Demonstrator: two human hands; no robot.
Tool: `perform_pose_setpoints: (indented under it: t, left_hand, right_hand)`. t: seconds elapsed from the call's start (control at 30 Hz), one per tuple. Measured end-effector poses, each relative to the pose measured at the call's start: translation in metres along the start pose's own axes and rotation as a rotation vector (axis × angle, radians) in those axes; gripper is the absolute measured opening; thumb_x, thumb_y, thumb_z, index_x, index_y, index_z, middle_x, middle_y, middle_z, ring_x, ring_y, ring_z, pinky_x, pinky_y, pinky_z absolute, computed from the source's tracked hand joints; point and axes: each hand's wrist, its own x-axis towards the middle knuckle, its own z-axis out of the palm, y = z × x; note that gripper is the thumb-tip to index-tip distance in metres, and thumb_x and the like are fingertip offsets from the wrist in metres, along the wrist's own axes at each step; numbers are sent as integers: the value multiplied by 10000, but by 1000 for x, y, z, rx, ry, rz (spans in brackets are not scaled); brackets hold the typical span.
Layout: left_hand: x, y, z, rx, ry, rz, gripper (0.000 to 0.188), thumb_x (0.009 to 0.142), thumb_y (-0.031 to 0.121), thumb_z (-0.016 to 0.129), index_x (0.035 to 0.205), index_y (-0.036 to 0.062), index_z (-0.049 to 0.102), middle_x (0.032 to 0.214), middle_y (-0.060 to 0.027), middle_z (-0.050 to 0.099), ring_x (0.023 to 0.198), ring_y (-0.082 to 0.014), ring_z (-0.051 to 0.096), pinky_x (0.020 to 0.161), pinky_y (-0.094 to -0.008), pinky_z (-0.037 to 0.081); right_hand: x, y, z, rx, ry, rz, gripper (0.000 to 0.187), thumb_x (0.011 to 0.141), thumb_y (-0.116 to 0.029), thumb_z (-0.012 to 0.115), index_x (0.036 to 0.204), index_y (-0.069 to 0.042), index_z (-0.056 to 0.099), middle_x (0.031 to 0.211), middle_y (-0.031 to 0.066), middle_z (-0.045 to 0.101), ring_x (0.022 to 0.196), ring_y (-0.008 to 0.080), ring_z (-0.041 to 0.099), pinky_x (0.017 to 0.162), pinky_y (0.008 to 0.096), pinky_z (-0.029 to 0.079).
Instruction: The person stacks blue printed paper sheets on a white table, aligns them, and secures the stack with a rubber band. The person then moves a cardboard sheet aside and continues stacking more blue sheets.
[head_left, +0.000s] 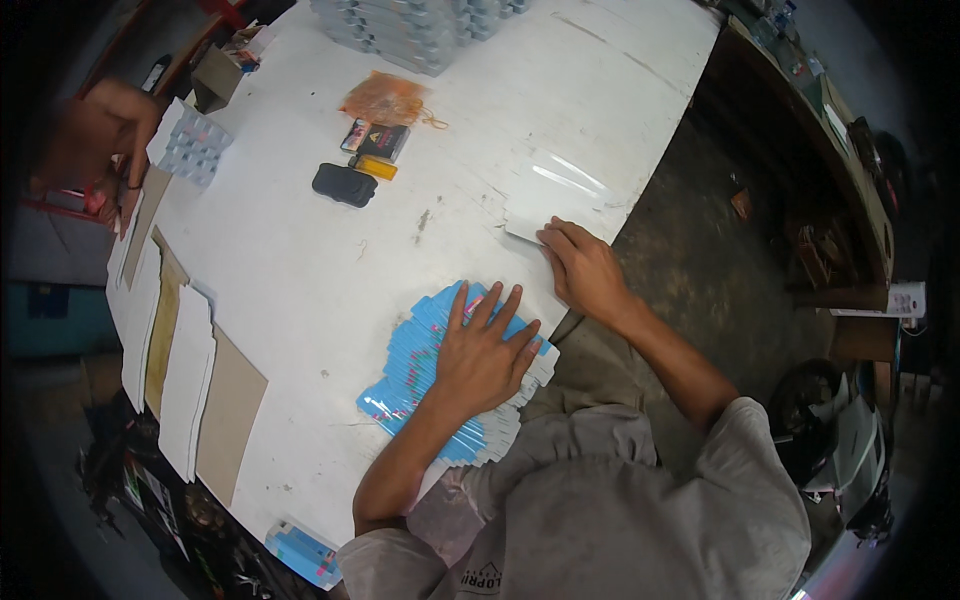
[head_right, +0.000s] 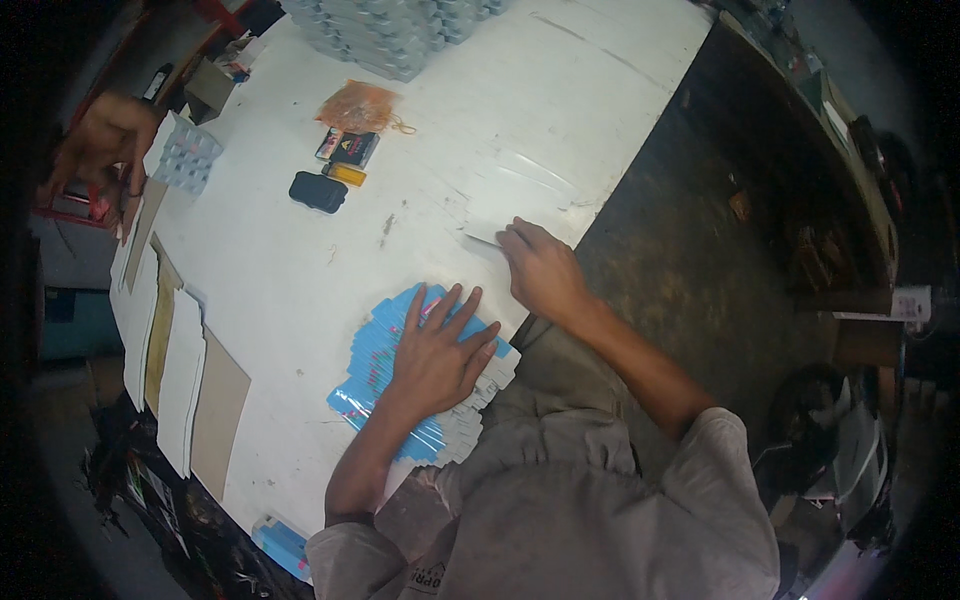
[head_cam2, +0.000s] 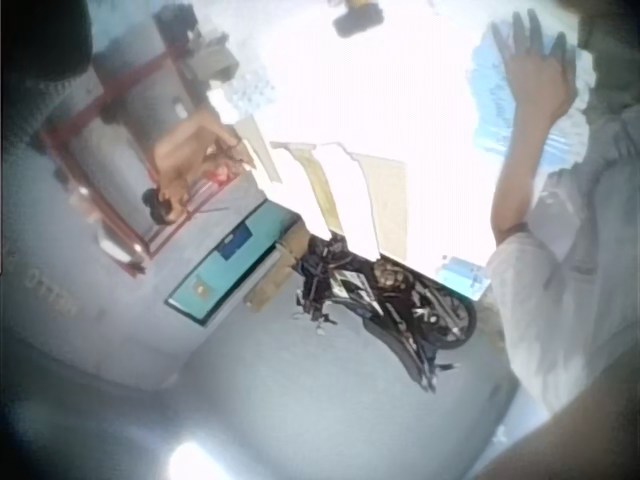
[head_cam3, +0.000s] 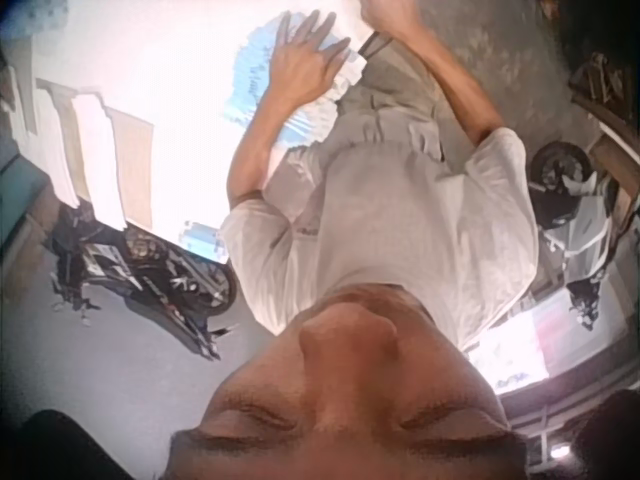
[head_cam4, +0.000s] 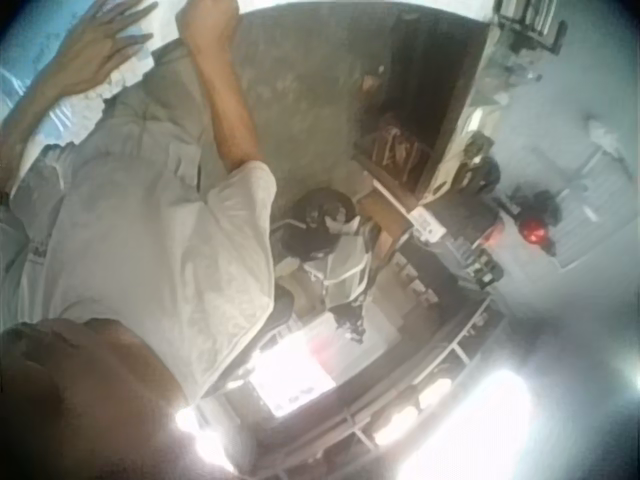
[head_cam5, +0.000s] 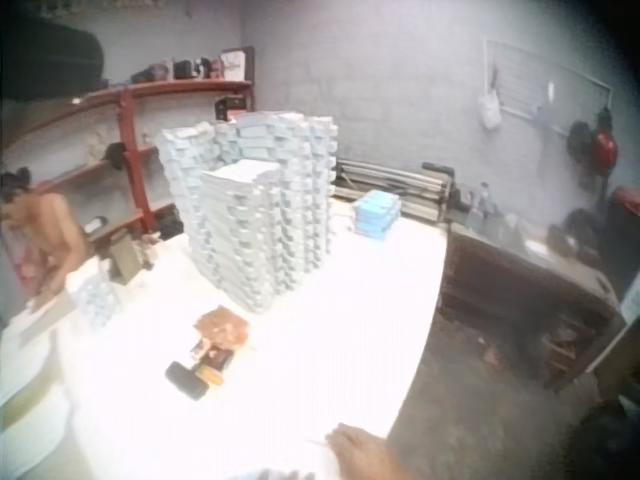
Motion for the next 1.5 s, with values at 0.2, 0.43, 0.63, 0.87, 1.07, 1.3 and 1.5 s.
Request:
perform_pose_setpoints:
  t: [0.2,0.43,0.63,0.87,1.07,1.3,1.5]
  left_hand:
    - [1,2,-2,-48,18,-2,394,1019,340,598,1271,85,762,1476,-233,602,1409,-407,522,1248,-611,241]
    - [-1,-4,10,-25,16,-7,395,1004,283,616,1319,70,724,1467,-227,605,1401,-409,530,1204,-587,314]
    - [-2,0,-1,-32,37,5,345,1023,358,622,1287,194,772,1484,-249,580,1424,-420,500,1212,-600,294]
    - [-1,-3,-3,-18,-9,43,371,1032,413,603,1288,210,777,1481,-279,564,1443,-418,478,1223,-600,290]
    - [2,-1,-4,-90,-49,-34,576,1040,315,571,1543,41,508,1522,-334,494,1483,-459,420,1222,-571,328]
    - [-6,3,-5,26,29,-32,805,919,248,648,1617,-2,336,1664,-299,312,1577,-447,260,1271,-618,196]
    - [-5,-3,-2,-19,-20,-50,773,867,244,668,1587,74,441,1654,-225,381,1551,-419,321,1278,-611,176]
  right_hand:
    - [0,-19,-14,297,8,6,258,929,-47,697,1187,-27,695,1149,217,696,961,411,721,804,473,583]
    - [-7,-11,3,-107,-93,-118,497,977,-251,713,1419,-50,609,1403,216,545,1350,438,470,1044,580,412]
    - [-3,-9,10,-434,12,-169,632,1011,-377,646,1493,13,526,1370,211,546,1294,385,473,1062,616,342]
    - [3,-11,9,-368,-82,-99,564,971,-337,705,1401,14,608,1201,163,587,1171,338,517,977,537,399]
    - [7,-9,-9,-189,-136,-154,475,939,-254,750,1338,-11,664,1095,148,657,1077,328,600,884,426,485]
    - [-12,-62,-31,535,-477,287,172,945,-28,625,1086,53,680,878,282,687,833,440,699,747,492,534]
    - [-26,-58,-21,395,-50,171,224,928,-47,641,1113,66,698,1047,280,706,1002,426,694,854,470,549]
